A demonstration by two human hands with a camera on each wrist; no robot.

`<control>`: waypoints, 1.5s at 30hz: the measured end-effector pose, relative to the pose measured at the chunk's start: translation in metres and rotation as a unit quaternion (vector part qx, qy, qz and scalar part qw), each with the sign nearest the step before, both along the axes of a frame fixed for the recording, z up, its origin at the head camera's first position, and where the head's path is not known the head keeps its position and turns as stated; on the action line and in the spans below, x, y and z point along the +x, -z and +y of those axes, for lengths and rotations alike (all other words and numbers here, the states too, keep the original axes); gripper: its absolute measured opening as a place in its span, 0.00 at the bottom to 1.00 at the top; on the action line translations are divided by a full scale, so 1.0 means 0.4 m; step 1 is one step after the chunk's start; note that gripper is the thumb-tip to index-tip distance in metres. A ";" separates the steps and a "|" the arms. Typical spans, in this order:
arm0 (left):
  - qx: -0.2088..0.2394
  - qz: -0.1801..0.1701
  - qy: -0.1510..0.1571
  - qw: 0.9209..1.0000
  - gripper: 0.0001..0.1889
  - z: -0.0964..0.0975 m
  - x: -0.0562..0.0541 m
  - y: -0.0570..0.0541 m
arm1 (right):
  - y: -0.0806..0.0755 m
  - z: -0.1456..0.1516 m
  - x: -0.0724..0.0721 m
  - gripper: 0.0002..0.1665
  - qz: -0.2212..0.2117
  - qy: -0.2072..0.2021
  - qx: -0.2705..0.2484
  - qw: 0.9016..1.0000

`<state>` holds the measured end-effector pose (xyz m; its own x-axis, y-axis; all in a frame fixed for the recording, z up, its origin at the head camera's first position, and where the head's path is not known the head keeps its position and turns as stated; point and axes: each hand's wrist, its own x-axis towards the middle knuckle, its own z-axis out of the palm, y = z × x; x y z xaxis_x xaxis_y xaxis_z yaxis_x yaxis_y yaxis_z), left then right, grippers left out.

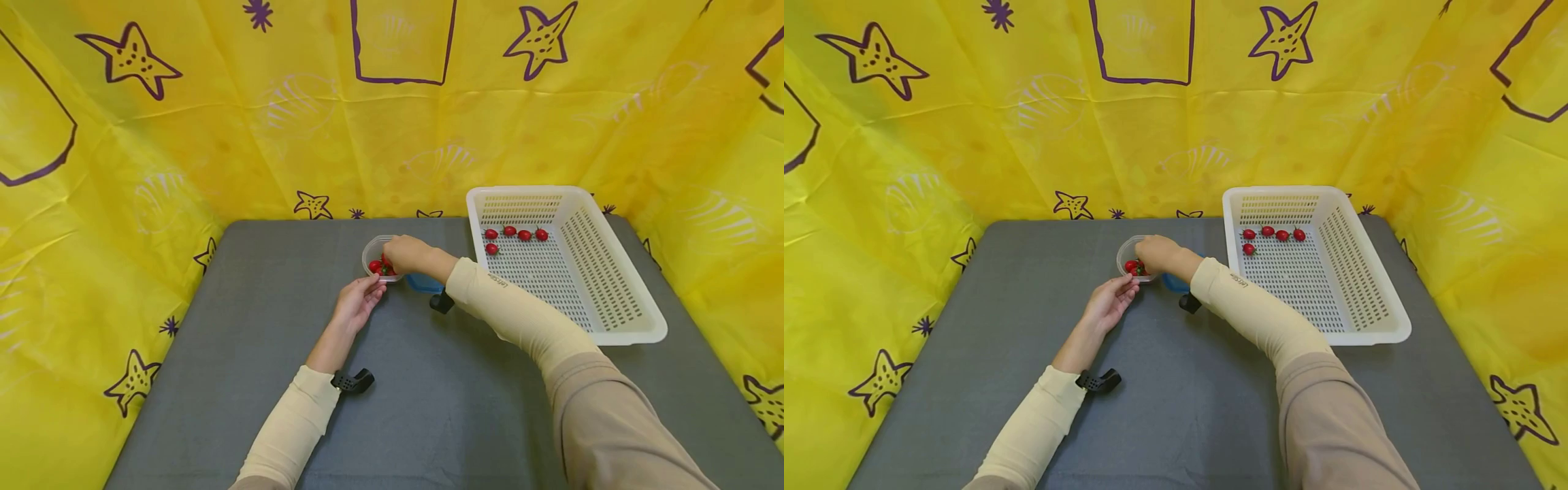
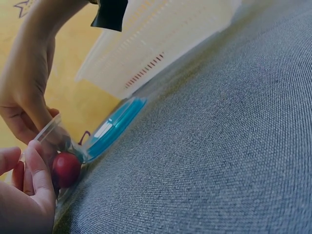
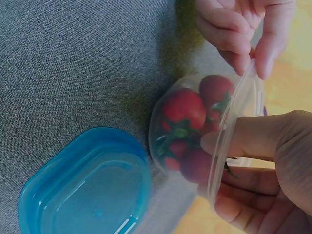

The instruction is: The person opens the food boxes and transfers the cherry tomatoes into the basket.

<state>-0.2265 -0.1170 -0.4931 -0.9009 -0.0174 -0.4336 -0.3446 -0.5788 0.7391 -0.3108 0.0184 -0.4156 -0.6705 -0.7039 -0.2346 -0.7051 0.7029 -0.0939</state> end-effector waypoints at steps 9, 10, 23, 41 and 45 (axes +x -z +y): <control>0.003 -0.002 -0.001 1.000 0.09 0.001 0.002 0.003 | -0.024 0.011 -0.004 0.06 -0.032 0.006 -0.026 0.999; 0.003 -0.003 -0.003 1.000 0.09 0.001 0.003 0.002 | -0.027 0.013 -0.004 0.07 -0.034 0.006 -0.030 0.999; -0.005 -0.003 -0.001 1.000 0.08 -0.003 0.005 0.003 | -0.073 0.056 -0.011 0.06 -0.054 0.006 -0.121 0.991; -0.004 0.001 0.001 1.000 0.09 -0.002 0.000 0.002 | -0.133 0.149 -0.041 0.08 -0.133 0.063 -0.247 0.958; -0.009 -0.003 0.000 1.000 0.08 -0.001 0.000 0.002 | -0.149 0.165 -0.042 0.08 -0.134 0.074 -0.259 0.954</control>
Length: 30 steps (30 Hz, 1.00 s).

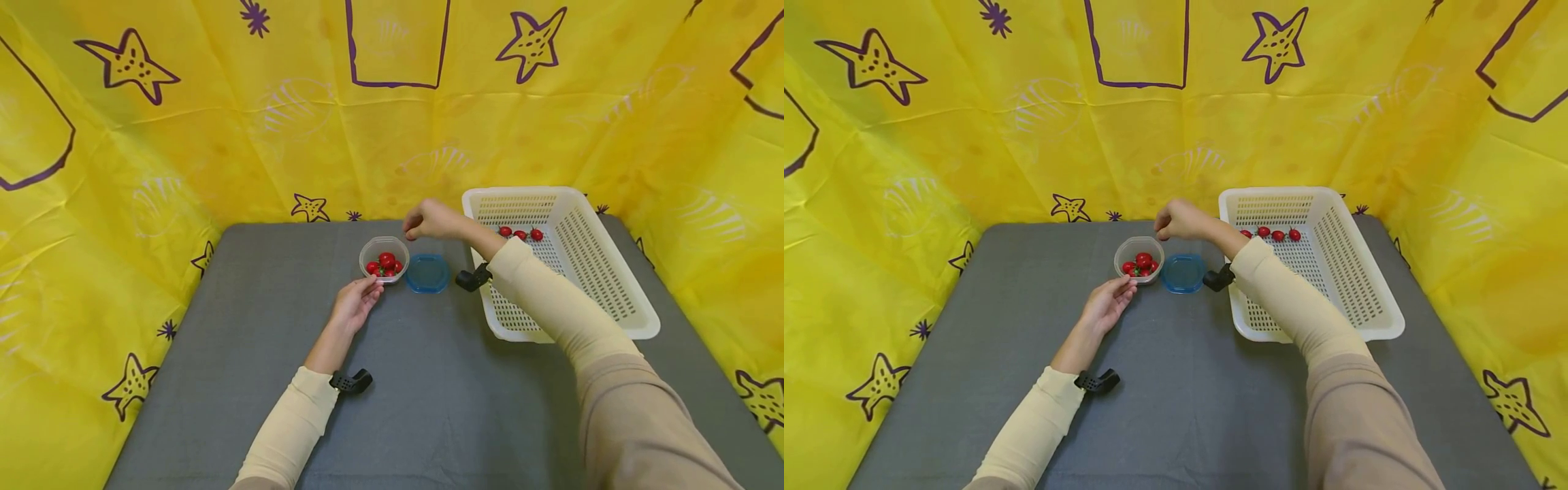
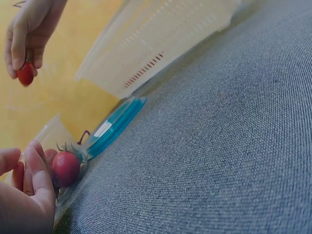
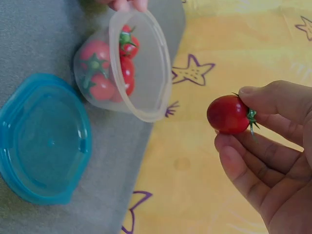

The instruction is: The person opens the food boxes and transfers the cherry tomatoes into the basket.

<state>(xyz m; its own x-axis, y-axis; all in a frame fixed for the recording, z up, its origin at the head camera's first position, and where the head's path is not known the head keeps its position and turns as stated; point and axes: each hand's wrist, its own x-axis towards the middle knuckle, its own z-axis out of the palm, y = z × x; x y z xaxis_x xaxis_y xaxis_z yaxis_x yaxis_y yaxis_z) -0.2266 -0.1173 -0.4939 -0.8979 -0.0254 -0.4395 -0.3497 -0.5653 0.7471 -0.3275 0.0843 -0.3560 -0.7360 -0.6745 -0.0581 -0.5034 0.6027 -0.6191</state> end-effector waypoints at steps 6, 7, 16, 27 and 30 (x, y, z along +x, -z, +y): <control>-0.003 -0.003 -0.002 1.000 0.08 0.000 0.001 -0.003 | -0.024 0.022 -0.001 0.09 0.004 0.021 -0.011 1.000; -0.004 0.000 0.000 1.000 0.08 0.000 0.002 -0.003 | -0.027 0.025 -0.002 0.09 0.008 0.022 -0.012 1.000; -0.012 0.000 -0.001 1.000 0.07 0.001 0.004 -0.004 | -0.039 0.071 -0.011 0.09 0.035 0.050 -0.007 0.998; -0.020 -0.005 0.000 1.000 0.05 0.002 0.004 -0.002 | -0.048 0.160 -0.015 0.10 0.030 0.108 -0.019 0.993; -0.018 -0.005 0.002 1.000 0.05 0.001 0.004 -0.002 | -0.047 0.187 -0.018 0.11 0.027 0.123 -0.018 0.992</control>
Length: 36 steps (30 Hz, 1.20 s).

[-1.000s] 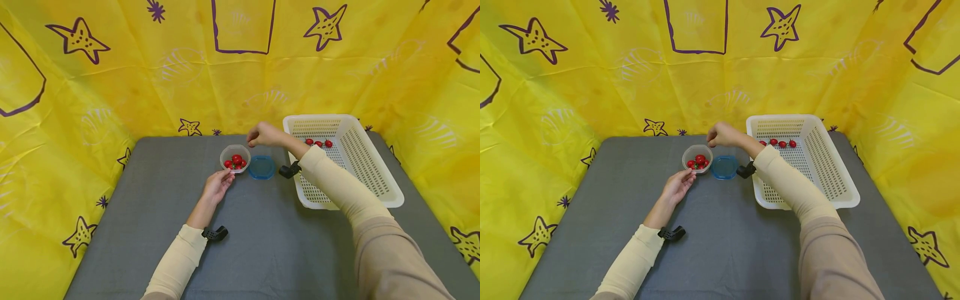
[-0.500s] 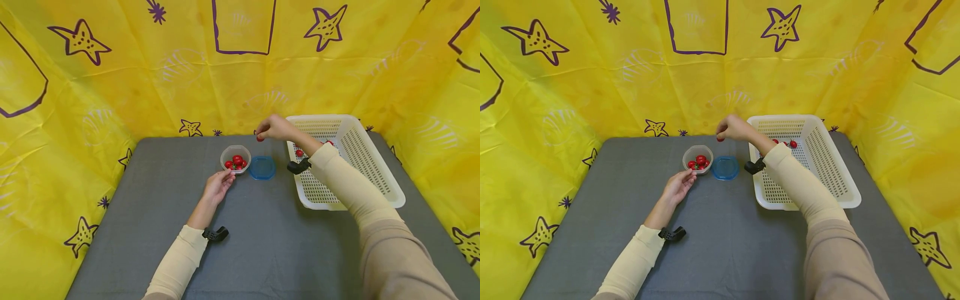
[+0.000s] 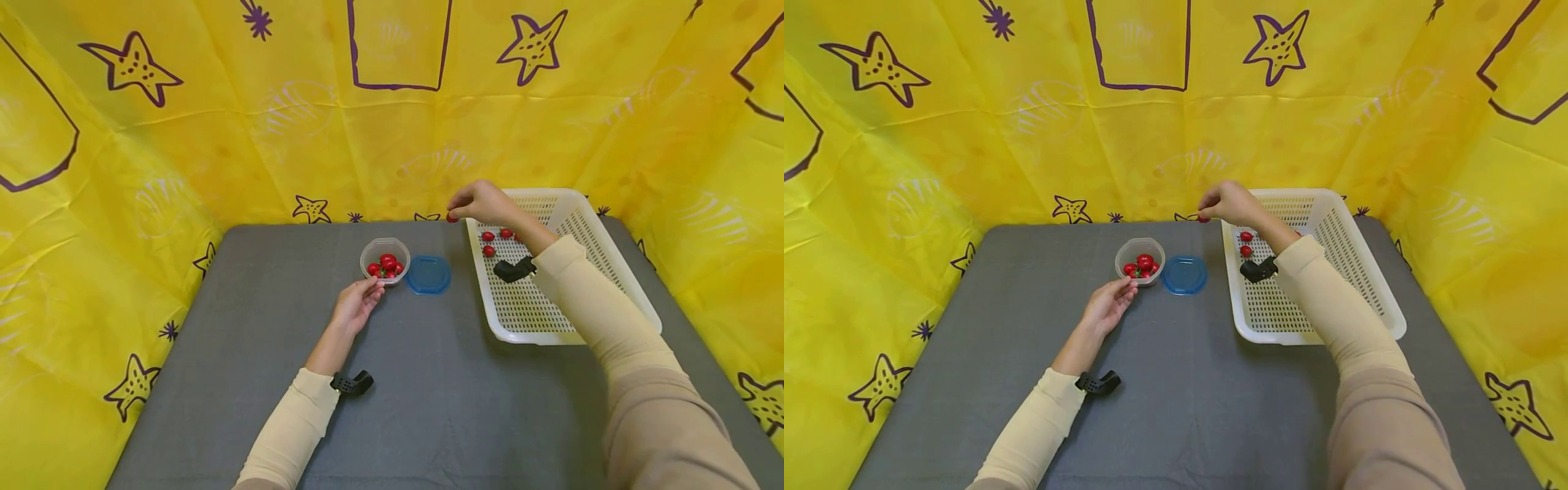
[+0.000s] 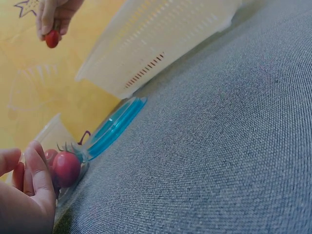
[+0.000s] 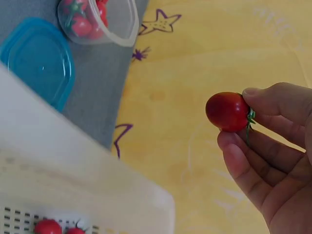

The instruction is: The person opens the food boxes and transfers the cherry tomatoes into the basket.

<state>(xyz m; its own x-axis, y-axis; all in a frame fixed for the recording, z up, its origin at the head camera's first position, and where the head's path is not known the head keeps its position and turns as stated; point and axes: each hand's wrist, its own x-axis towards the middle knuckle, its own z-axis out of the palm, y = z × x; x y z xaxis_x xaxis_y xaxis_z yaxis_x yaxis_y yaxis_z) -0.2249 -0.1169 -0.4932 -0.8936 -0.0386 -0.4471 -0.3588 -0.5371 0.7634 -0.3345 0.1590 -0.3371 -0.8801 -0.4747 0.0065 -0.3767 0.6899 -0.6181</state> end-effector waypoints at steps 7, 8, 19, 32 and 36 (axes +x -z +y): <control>-0.003 -0.001 -0.002 1.000 0.04 0.000 0.000 0.003 | 0.001 0.057 0.001 0.12 0.005 0.023 0.006 1.000; -0.003 0.000 -0.002 1.000 0.04 0.000 0.000 0.004 | 0.000 0.065 0.001 0.12 0.006 0.026 0.006 1.000; 0.001 0.004 -0.005 1.000 0.06 0.003 0.000 0.004 | 0.017 0.134 -0.015 0.13 0.018 0.068 0.016 0.997; 0.001 0.004 -0.001 1.000 0.04 -0.002 0.002 0.007 | 0.110 0.201 -0.041 0.13 0.006 0.105 0.052 0.993; 0.003 0.001 -0.005 1.000 0.04 -0.001 0.000 0.006 | 0.148 0.218 -0.057 0.11 0.005 0.103 0.056 0.993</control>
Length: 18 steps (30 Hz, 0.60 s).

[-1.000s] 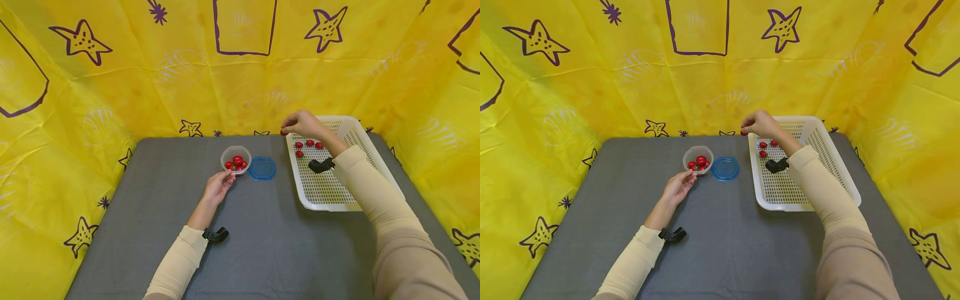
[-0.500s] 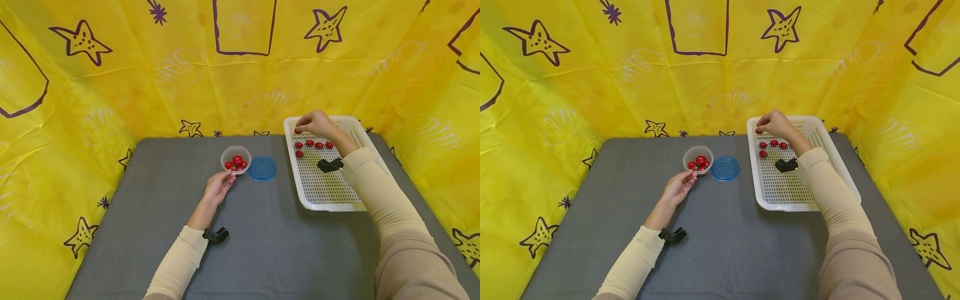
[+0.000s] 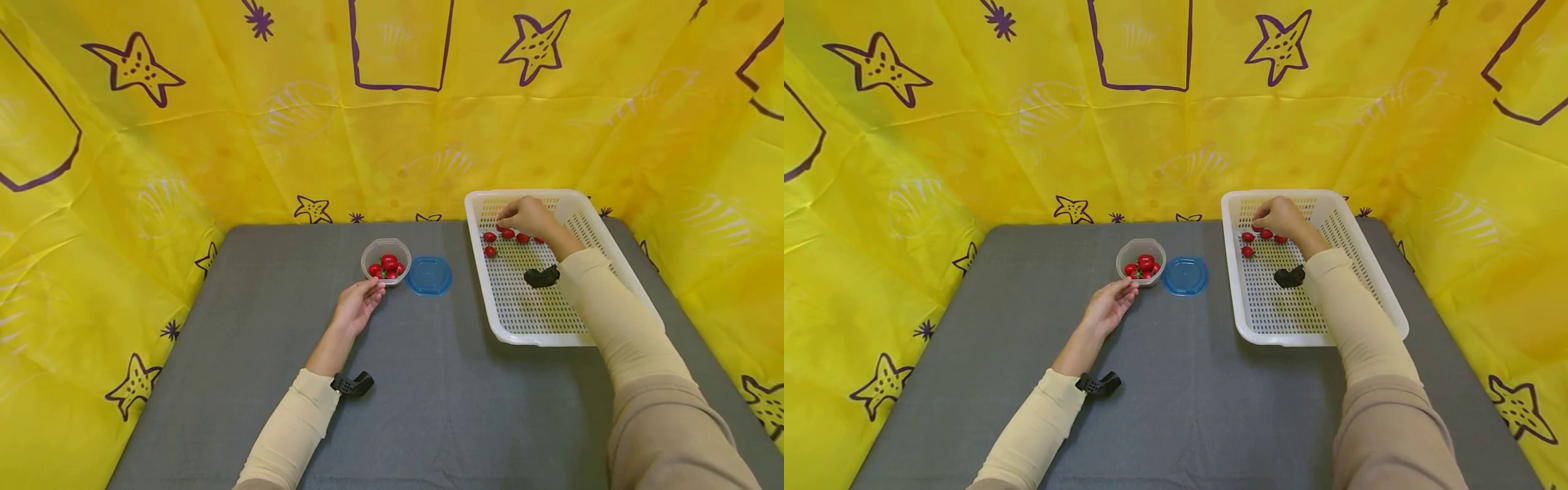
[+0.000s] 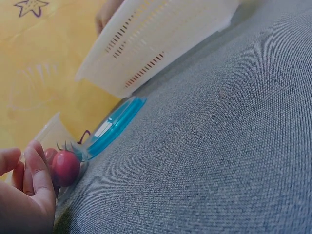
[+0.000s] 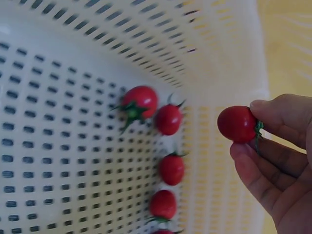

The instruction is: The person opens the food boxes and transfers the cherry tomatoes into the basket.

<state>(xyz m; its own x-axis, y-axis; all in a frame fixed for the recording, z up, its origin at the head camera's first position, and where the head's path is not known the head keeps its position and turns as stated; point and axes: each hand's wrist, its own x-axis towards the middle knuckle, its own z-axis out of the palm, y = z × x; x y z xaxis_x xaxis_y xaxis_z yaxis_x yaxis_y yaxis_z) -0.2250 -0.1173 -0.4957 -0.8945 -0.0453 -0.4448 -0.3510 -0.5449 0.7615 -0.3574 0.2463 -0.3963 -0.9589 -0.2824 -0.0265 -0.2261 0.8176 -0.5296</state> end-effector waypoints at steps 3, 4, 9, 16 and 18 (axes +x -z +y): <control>-0.001 0.001 -0.001 1.000 0.04 0.000 0.002 -0.001 | 0.027 0.007 -0.007 0.11 -0.007 -0.002 0.003 1.000; -0.001 0.001 -0.001 1.000 0.04 0.000 0.002 -0.002 | 0.037 0.008 -0.010 0.10 -0.010 -0.003 0.005 1.000; -0.002 -0.001 -0.001 1.000 0.05 0.000 0.004 -0.005 | 0.073 0.008 -0.020 0.11 -0.015 -0.009 0.032 0.999; -0.001 0.001 -0.001 1.000 0.05 0.003 0.005 -0.008 | 0.094 -0.007 -0.026 0.10 -0.017 -0.017 0.045 0.999; -0.002 0.002 0.000 1.000 0.05 0.004 0.005 -0.008 | 0.098 -0.010 -0.024 0.09 -0.024 -0.016 0.041 0.999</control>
